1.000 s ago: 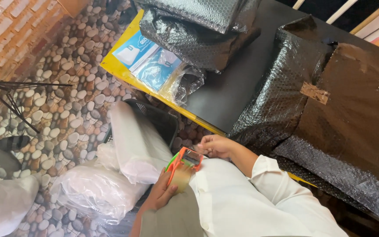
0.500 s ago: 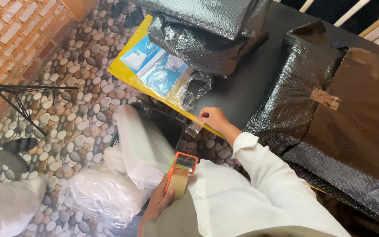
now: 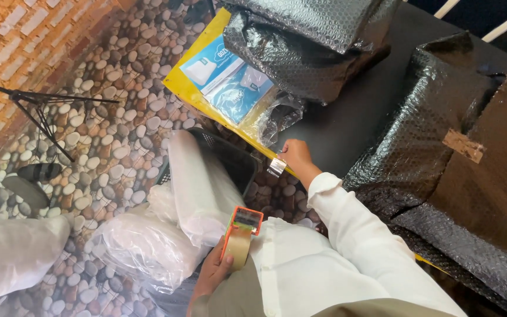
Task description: The person places a blue tote bag onto a sheet of bubble wrap, folds the wrap around the bag, and secures it with multiple pieces of clear packing tape. The person sits on the floor during the taping phase.
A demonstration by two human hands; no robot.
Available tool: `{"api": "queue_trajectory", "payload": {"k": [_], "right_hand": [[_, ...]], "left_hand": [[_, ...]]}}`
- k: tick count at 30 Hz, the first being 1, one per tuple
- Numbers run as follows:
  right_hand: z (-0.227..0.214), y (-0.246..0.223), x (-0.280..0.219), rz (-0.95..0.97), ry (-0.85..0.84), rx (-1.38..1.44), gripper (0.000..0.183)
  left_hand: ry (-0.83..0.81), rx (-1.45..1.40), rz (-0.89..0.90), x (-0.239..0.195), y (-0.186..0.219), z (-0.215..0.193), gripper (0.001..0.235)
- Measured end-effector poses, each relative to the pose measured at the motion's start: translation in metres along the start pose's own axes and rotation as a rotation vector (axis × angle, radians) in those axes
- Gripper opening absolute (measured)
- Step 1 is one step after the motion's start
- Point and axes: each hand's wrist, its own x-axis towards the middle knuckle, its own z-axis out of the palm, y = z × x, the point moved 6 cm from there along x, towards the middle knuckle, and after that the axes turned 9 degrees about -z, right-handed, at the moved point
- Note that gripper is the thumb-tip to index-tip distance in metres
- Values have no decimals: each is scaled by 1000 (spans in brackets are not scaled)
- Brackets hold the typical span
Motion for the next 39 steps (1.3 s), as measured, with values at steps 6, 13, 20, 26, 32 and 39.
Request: {"api": "queue_trajectory", "payload": {"k": [6,13,20,26,32,39], "right_hand": [[-6,11,2,61,51,-155,66],[-64,-35,-92,-266,91,273,25],[-118,-120,-225,-990,-224,379,38],[-127,-109,-244,-1095,-59,261,46],[-141,-95,-254,-1144,17,262,42],[-160,-87,-258,-1109,57,291,16]], "left_hand": [[-84,56,86,6,26,13,71],[-93,118,114,16,18,19,69],[-124,170,150,25,30,36,58],[-190,227,185,20,65,60,60],[-197,314,199,23,69,76,60],[-225,321,319,22,91,98,62]]}}
